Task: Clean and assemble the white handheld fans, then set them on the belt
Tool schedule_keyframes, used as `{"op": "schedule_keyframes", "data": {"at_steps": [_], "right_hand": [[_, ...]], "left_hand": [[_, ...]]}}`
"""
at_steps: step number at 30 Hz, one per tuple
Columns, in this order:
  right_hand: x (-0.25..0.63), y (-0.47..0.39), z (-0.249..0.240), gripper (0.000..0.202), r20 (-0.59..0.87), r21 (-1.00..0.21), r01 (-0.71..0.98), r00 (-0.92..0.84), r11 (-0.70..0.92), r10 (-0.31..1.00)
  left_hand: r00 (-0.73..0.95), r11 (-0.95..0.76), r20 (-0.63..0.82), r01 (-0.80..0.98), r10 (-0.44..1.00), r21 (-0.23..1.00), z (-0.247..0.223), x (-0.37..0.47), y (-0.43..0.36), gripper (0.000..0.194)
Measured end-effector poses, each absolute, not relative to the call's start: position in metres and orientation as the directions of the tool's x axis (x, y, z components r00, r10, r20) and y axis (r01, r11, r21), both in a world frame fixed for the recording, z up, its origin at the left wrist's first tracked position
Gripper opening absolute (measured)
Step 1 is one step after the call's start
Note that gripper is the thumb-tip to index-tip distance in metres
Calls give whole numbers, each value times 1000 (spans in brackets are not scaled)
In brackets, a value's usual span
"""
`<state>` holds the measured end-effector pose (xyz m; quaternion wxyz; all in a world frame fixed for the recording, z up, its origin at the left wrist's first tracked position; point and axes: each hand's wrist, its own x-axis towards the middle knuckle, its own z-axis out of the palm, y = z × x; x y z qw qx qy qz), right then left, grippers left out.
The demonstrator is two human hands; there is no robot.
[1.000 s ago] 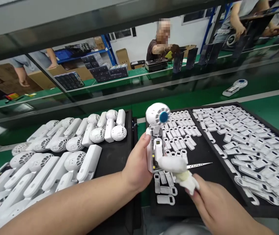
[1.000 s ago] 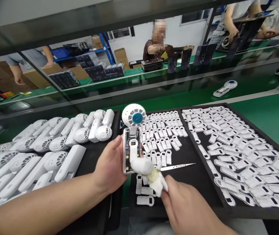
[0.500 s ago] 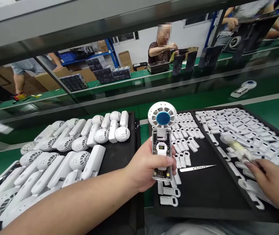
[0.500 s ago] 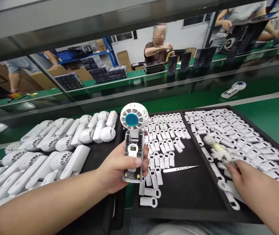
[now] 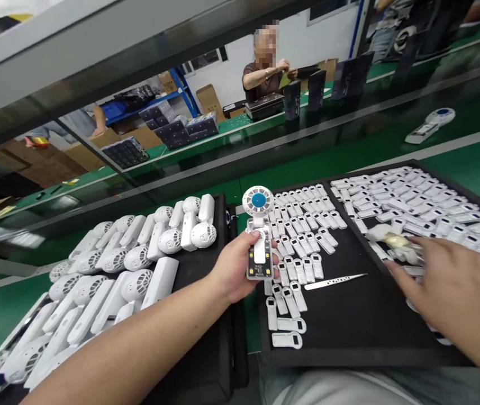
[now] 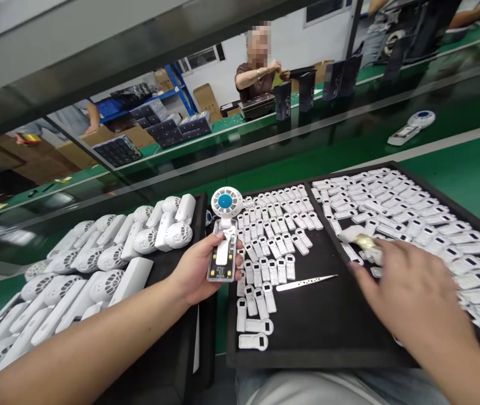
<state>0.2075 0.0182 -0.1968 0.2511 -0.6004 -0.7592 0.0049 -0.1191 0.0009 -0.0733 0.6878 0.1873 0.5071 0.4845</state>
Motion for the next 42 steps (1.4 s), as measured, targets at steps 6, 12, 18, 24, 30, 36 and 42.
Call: {"op": "schedule_keyframes", "data": {"at_steps": [6,12,18,24,30,36,42], "right_hand": [[123,22,-175,39,192,-281,791,-509,543,839],[120,35,-171,59,39,-308,769,-578,560,815],[122,46,-161,49,1,-347,663,-707,664,707],[127,52,-164,35,-11,-344,688,-683,639,730],[141,48,-165,28,88,-464,655,-635,596,768],[150,32,-175,34,199,-613,569,-560,548,804],[159,22,-183,28,128,-723,562,-463,402,877]], "left_hand": [[-312,347,-333,-12,890,938,-65,-145,64,58],[-405,118,190,622,895,774,-31,-198,87,75],[-237,231,-6,953,972,-197,-52,-224,37,87],[-338,339,20,937,941,-87,-30,-216,23,65],[-496,342,328,837,804,428,19,-211,5,88],[-464,345,224,839,857,421,-13,-216,16,92],[-435,438,-69,898,898,42,-45,-209,23,85]]}}
